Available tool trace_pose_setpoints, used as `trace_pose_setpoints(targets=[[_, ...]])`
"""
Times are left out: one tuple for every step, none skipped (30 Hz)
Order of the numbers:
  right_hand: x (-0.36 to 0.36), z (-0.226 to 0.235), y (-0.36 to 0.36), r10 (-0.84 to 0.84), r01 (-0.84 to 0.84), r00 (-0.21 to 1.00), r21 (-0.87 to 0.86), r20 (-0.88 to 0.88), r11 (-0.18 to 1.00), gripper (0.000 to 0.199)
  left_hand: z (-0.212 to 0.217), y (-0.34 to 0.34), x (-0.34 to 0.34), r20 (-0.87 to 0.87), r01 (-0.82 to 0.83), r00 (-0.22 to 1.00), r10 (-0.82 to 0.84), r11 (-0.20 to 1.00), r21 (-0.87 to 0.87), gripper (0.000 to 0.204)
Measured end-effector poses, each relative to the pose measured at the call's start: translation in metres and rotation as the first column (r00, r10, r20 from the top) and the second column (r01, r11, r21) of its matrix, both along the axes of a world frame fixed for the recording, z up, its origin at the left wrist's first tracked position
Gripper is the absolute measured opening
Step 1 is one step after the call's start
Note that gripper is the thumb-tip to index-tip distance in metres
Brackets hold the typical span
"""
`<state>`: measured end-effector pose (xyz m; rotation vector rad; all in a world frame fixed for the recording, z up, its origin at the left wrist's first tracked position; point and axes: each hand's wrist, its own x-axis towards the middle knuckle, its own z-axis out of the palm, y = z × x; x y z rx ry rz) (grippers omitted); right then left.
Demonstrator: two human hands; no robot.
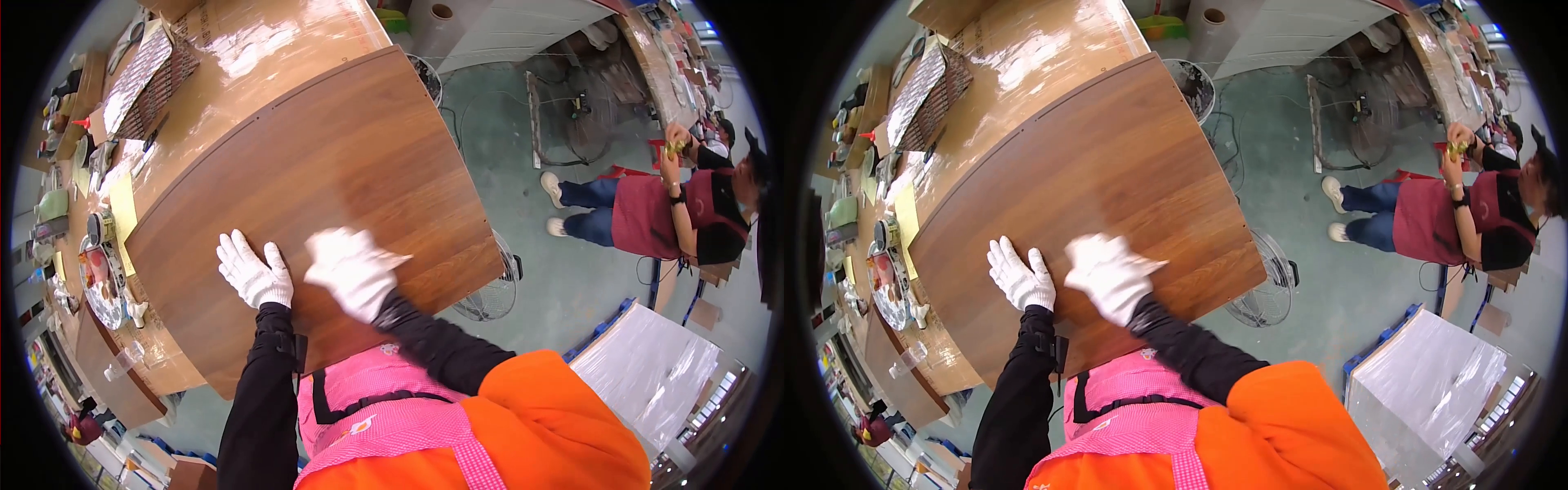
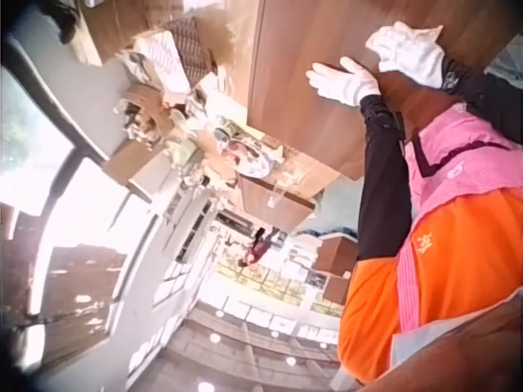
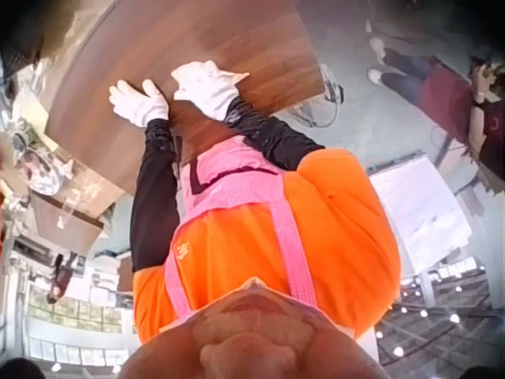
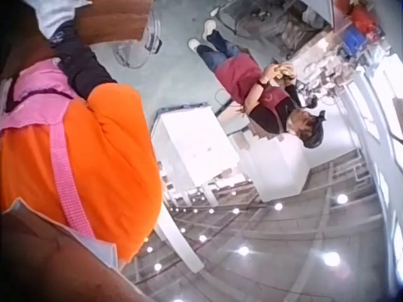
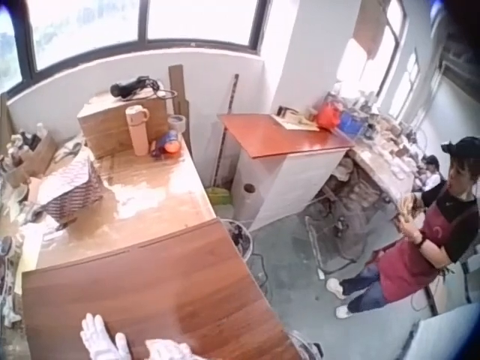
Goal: Wiping and applying touch-up stain to wood furniture panels at a factory workbench.
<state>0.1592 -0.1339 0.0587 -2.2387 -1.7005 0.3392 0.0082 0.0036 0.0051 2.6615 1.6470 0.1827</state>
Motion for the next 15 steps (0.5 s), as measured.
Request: trace_pose_setpoints(targets=[[-0.025,-0.034,-0.001,0.045,-0.037,0.998,0.198,-0.033,0.979,0.025,-0.002,0.0,0.002,0.006,0.004,1.0,-0.004,1.0,-0.008,0.074],[-0.041,-0.06,-0.001,0.099,-0.068,0.993,0.393,-0.058,0.917,0.028,-0.003,0.001,-0.001,0.005,0.011,1.0,-0.011,1.0,-0.004,0.074],[-0.023,-0.019,0.01,0.024,-0.025,0.951,0.0,-0.307,1.0,0.034,-0.005,0.005,-0.014,-0.011,-0.013,1.0,0.013,1.0,0.007,0.074],[0.016,-0.014,0.014,0.135,-0.127,0.989,0.121,-0.065,0.984,0.031,-0.006,0.005,-0.015,-0.013,-0.022,1.0,0.023,1.0,0.013,0.074],[0.056,0.009,0.017,0.038,-0.021,0.973,-0.077,0.229,0.997,0.022,0.0,0.005,-0.014,-0.02,-0.023,1.0,0.024,1.0,0.021,0.071],[0.1,0.004,0.01,-0.169,0.141,0.96,0.137,0.222,0.981,0.016,0.002,0.003,-0.008,-0.013,-0.019,1.0,0.02,1.0,0.016,0.071],[0.137,-0.009,0.011,-0.282,0.336,0.885,-0.088,0.369,0.938,0.017,0.003,0.001,-0.003,-0.003,-0.004,1.0,0.004,1.0,0.016,0.071],[0.173,-0.006,0.003,-0.165,0.239,0.911,-0.16,0.378,0.958,0.028,0.003,0.002,-0.003,0.006,0.005,1.0,-0.005,1.0,0.018,0.07],[0.185,-0.016,-0.01,-0.262,0.271,0.897,0.026,0.356,0.962,0.048,0.003,0.002,-0.004,0.007,0.003,1.0,-0.003,1.0,0.018,0.07],[0.192,-0.05,-0.019,-0.394,0.344,0.857,0.202,0.332,0.917,0.064,0.001,-0.001,0.001,0.013,0.009,1.0,-0.009,1.0,0.01,0.07],[0.176,-0.054,-0.012,-0.421,0.413,0.792,0.119,0.443,0.903,0.066,-0.001,0.0,-0.003,0.004,0.004,1.0,-0.004,1.0,0.007,0.07],[0.15,-0.053,-0.005,-0.428,0.486,0.715,0.048,0.552,0.873,0.067,-0.001,0.002,-0.004,0.003,0.001,1.0,-0.001,1.0,0.011,0.07],[0.121,-0.03,0.01,-0.15,0.452,0.715,-0.287,0.683,0.845,0.059,-0.001,0.004,-0.009,-0.007,-0.008,1.0,0.009,1.0,0.015,0.07],[0.124,-0.033,0.009,-0.149,0.452,0.712,-0.285,0.686,0.845,0.059,0.0,0.004,-0.009,-0.006,-0.008,1.0,0.008,1.0,0.015,0.071],[0.131,-0.044,0.001,-0.347,0.433,0.845,-0.141,0.406,0.89,0.055,0.0,0.002,-0.006,0.0,-0.005,1.0,0.005,1.0,0.004,0.071]])
